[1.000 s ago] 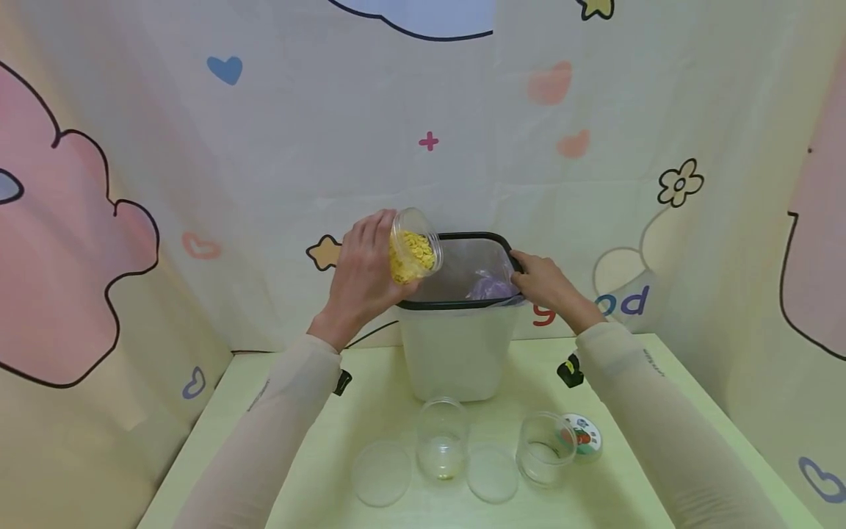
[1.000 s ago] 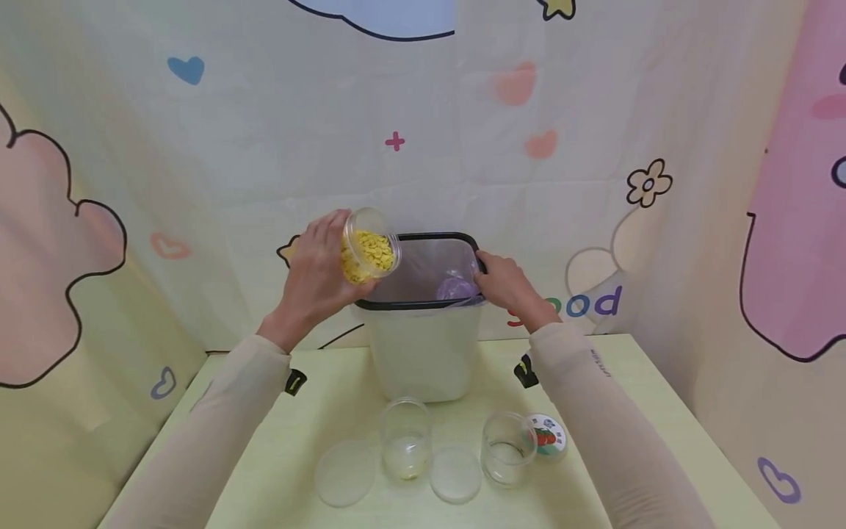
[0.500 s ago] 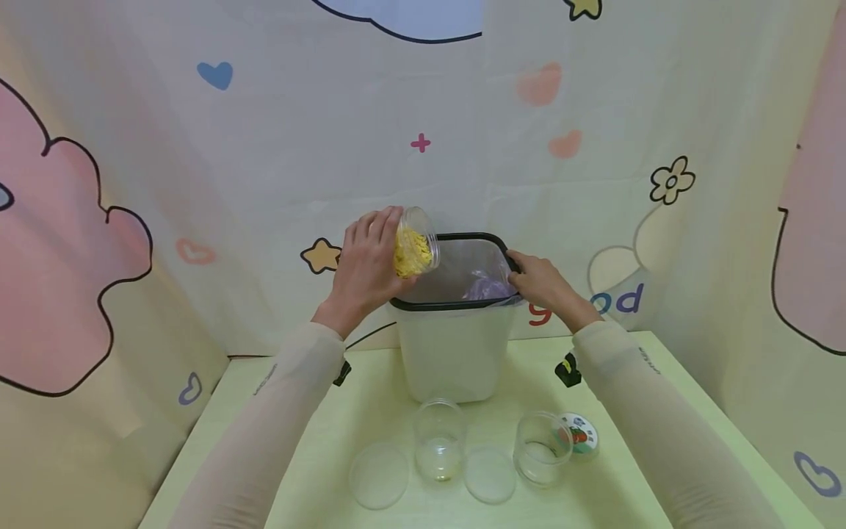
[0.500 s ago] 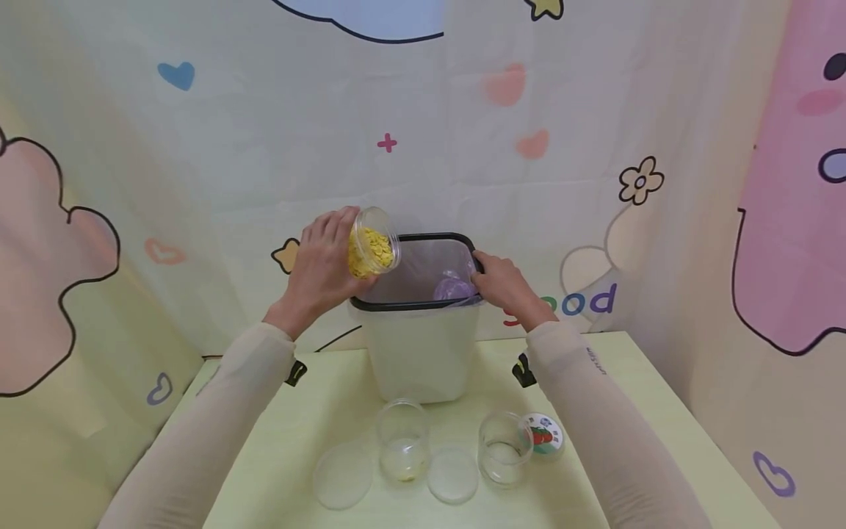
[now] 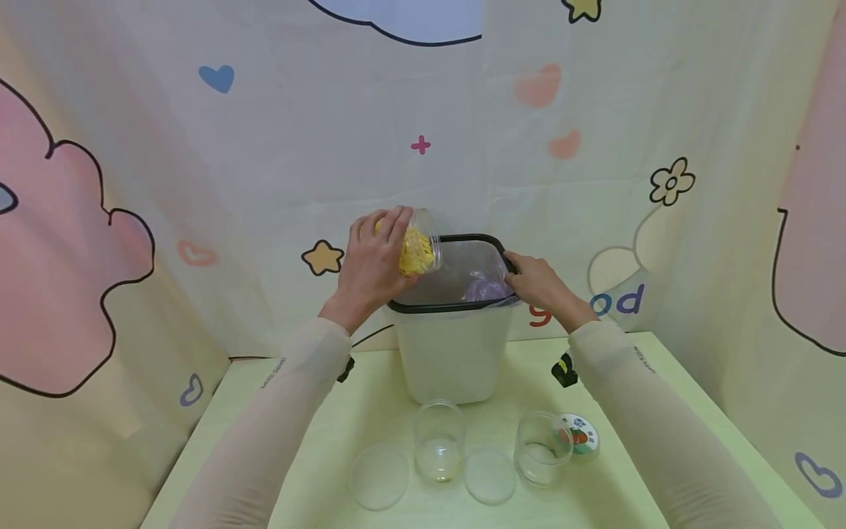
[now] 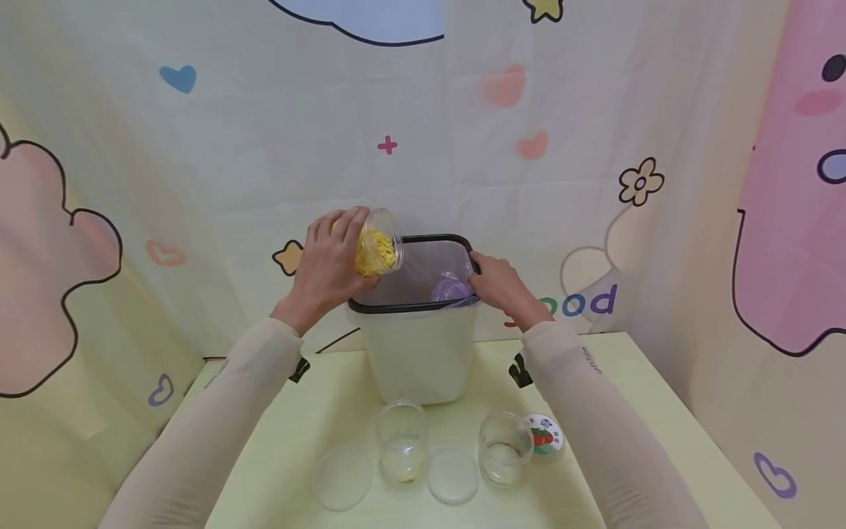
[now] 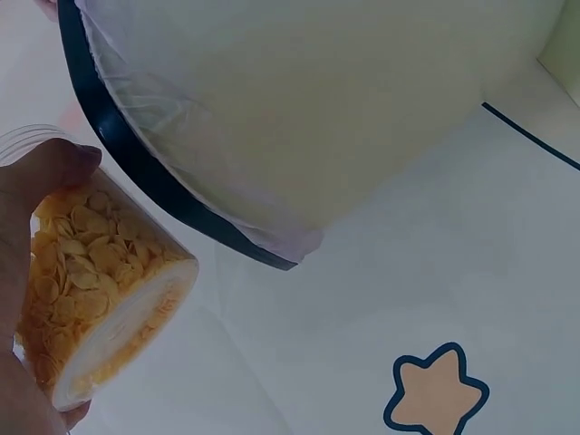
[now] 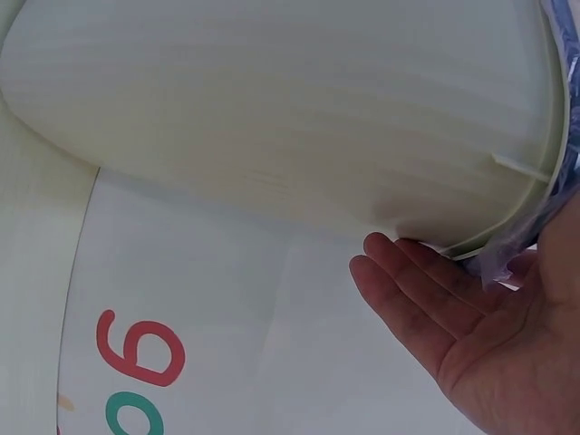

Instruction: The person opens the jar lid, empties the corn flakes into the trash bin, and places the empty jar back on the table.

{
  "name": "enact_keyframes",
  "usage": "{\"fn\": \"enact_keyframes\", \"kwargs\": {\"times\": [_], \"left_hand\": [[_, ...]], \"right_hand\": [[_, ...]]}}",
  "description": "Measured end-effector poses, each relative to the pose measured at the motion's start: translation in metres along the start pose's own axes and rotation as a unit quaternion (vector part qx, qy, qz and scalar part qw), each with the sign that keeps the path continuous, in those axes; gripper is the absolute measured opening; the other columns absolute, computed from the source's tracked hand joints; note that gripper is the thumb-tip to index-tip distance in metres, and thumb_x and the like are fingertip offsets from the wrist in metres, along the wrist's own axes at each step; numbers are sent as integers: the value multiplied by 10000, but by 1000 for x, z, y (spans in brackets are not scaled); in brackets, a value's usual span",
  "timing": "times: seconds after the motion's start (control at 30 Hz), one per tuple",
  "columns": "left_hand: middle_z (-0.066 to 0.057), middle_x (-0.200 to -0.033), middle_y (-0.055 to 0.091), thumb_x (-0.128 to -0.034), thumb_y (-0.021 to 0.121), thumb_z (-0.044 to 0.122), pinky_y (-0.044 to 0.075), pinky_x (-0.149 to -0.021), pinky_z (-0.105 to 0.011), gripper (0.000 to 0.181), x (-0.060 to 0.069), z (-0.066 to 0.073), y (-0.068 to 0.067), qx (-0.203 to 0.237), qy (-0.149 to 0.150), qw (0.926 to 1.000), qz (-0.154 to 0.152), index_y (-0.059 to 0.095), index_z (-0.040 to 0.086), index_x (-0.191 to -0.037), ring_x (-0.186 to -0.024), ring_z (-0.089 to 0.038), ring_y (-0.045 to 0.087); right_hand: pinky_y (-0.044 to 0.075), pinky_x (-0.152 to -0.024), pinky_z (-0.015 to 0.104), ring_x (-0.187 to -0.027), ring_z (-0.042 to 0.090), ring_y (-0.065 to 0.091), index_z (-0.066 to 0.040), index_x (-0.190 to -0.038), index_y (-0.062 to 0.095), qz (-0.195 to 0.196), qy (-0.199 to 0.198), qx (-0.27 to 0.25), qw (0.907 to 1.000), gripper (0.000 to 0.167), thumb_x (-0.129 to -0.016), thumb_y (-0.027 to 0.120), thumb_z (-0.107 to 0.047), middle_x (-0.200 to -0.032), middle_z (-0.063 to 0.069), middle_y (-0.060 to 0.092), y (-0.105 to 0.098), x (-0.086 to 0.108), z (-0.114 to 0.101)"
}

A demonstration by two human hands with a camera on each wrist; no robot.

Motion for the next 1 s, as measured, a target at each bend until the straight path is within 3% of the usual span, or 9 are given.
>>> {"fn": "enact_keyframes", "kwargs": {"times": [0.13, 0.27, 0.5, 0.67, 0.93, 1.0], "left_hand": [[-83, -1497, 435, -722, 826, 429, 308, -1157, -503, 988, -2, 1, 1, -15, 44, 10000, 6, 301, 113, -1497, -1346, -306, 386], [-82, -1500, 432, -707, 847, 433, 305, -1160, -507, 1013, -5, 3, 3, -43, 82, 9999, -38, 304, 108, -1499, -1347, -309, 388], [-67, -1519, 406, -707, 846, 438, 292, -1167, -514, 1017, -9, 5, 10, -179, 95, 9996, -218, 296, 130, -1506, -1361, -322, 368], [-55, -1515, 401, -709, 843, 462, 299, -1165, -530, 1019, -11, 9, 12, -479, 294, 9981, -234, 291, 146, -1505, -1365, -320, 370], [-49, -1517, 395, -721, 831, 418, 278, -1174, -538, 984, -11, 15, 15, -706, 483, 9960, -271, 291, 169, -1505, -1374, -313, 361], [-46, -1525, 386, -720, 834, 408, 270, -1179, -540, 988, -11, 16, 16, -733, 501, 9956, -292, 287, 174, -1509, -1380, -312, 354]], "right_hand": [[394, -661, 334, -757, 259, 502, -28, -1534, 287, 4, 34, 26, 10000, 585, -977, 404, -161, -1263, 249, 589, 1, 0, 1], [373, -606, 320, -672, 231, 467, -34, -1537, 283, 2, 78, 14, 10000, 588, -975, 400, -161, -1185, 240, 607, 1, -1, 1], [383, -629, 316, -698, 232, 478, -35, -1537, 283, 15, 103, 69, 9999, 585, -978, 405, -161, -1337, 252, 557, 1, -1, 2], [384, -631, 312, -704, 228, 481, -32, -1537, 282, 25, 95, 82, 9999, 583, -981, 401, -162, -1378, 258, 533, 1, -1, 1], [373, -606, 301, -690, 219, 476, -33, -1539, 276, 22, 95, 70, 9999, 583, -983, 397, -159, -1392, 260, 523, 1, 0, 0], [369, -584, 295, -642, 200, 463, -35, -1540, 273, 7, 107, 42, 9999, 584, -983, 395, -158, -1273, 248, 587, 2, 0, 0]]}}
Point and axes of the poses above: each hand's wrist, its own x-axis away from the middle knuckle, its own y-axis out of the palm, z = x × y, the point moved 10 cm from there along -x, towards the middle knuckle
